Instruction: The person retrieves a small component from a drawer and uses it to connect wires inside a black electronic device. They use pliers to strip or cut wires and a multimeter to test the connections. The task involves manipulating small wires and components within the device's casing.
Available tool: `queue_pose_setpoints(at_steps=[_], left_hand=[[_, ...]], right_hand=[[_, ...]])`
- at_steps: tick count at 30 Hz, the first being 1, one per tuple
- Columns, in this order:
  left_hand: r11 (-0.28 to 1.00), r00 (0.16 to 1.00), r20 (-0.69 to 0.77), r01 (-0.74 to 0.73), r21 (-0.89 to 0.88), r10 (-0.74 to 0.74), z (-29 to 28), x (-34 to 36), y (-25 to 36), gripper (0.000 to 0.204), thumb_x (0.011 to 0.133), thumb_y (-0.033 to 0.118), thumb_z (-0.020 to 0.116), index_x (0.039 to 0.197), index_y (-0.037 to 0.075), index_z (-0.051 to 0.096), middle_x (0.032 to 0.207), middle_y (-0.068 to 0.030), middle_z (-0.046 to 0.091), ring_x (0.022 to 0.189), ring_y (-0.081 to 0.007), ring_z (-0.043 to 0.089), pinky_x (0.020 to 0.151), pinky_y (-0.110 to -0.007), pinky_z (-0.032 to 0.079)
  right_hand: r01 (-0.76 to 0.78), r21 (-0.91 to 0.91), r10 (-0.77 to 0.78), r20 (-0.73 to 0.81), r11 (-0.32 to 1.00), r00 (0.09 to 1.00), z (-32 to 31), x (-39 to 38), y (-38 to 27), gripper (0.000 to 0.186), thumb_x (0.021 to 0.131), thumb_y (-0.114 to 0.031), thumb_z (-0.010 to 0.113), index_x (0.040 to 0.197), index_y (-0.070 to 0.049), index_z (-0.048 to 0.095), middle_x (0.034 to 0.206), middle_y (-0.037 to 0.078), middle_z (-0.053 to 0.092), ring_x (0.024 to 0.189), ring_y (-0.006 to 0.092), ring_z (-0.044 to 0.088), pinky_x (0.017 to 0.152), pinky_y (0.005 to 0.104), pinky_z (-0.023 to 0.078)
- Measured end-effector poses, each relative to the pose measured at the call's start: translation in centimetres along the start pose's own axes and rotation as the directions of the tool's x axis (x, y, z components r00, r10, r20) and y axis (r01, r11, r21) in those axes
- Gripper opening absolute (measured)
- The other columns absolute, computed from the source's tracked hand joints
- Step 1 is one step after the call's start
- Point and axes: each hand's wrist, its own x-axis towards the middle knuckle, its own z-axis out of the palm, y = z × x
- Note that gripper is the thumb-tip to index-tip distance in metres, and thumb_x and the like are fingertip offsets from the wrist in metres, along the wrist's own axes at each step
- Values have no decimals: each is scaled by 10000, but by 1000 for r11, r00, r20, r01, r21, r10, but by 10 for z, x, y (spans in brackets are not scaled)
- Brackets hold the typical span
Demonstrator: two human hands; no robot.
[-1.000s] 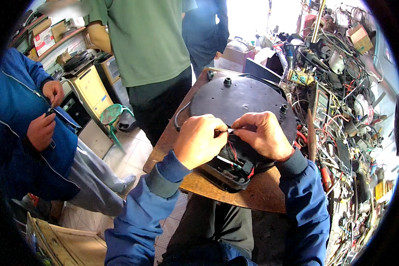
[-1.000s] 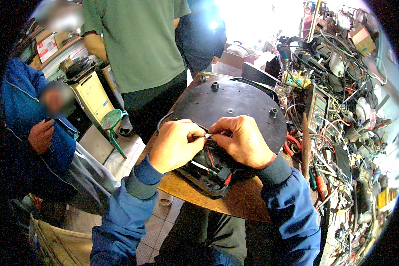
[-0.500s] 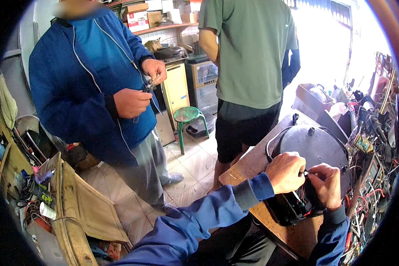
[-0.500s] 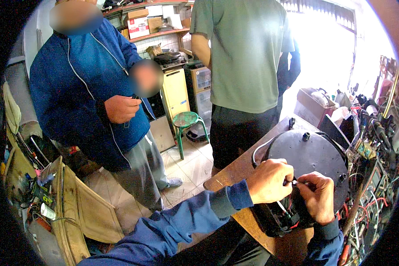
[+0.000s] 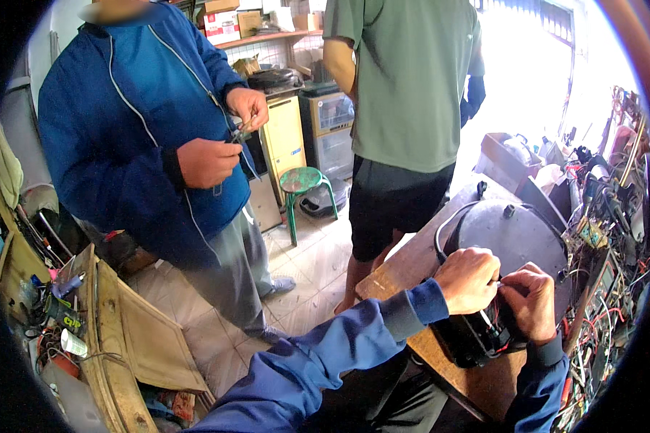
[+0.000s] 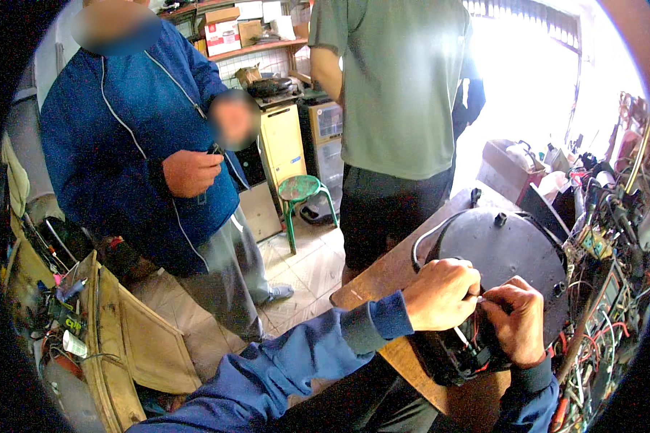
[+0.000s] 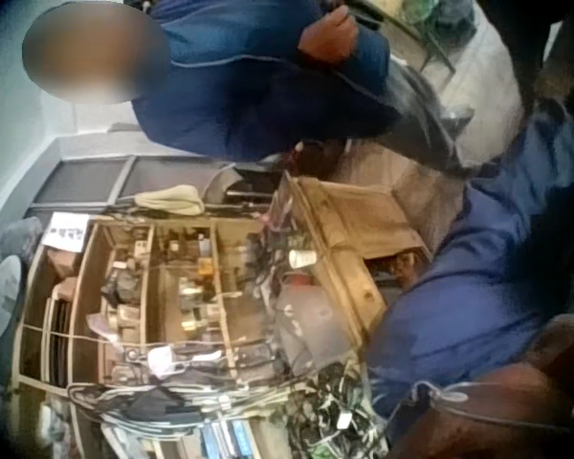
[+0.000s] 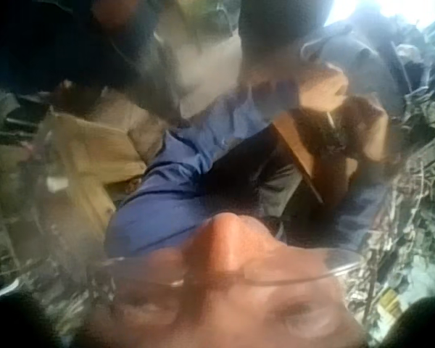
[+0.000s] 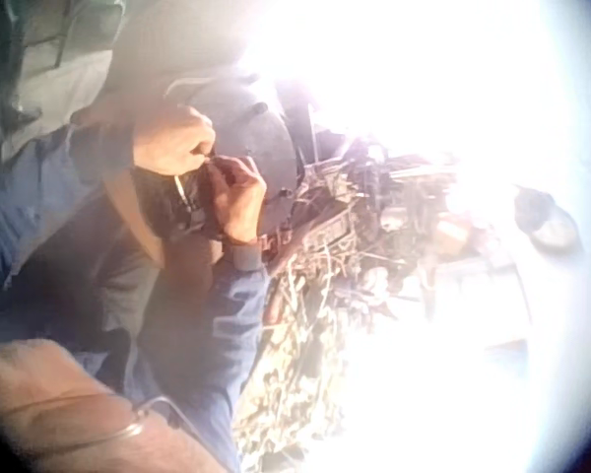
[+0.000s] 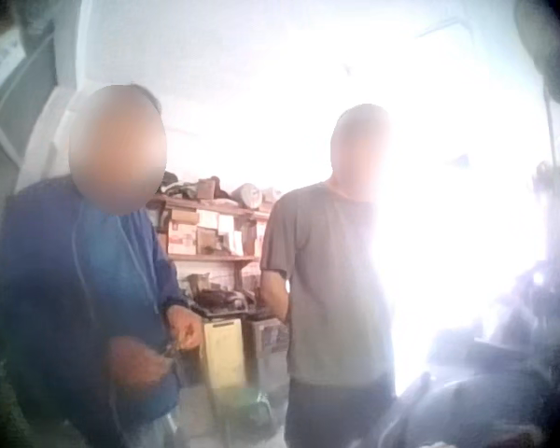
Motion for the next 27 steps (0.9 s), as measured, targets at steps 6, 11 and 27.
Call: queue_pose_setpoints(at_steps=[6,11,27], left_hand=[[1000,999,45,14,3,-14,2,2,-5,131,803,152,700,784,24,688,845,-194,693,847,-390,696,759,-495,547],[999,997,65,42,-11,-41,0,3,-6,138,815,155,693,814,18,700,864,-206,700,867,-401,699,781,-507,546],[997,940,341,34,-74,-6,-26,21,-1,178,814,122,676,912,-5,753,915,-250,731,938,-405,720,866,-486,553]], right_hand=[[-53,17,52,30,998,998,-3,-2,-6,171,749,11,787,916,35,762,821,116,661,693,192,631,641,313,495],[-36,17,36,10,999,999,-2,-2,-8,161,772,-9,781,926,36,768,813,126,672,682,189,633,629,316,495],[-143,-60,144,18,988,989,4,2,-17,163,749,-26,711,892,36,754,771,175,749,690,196,737,658,316,574]])
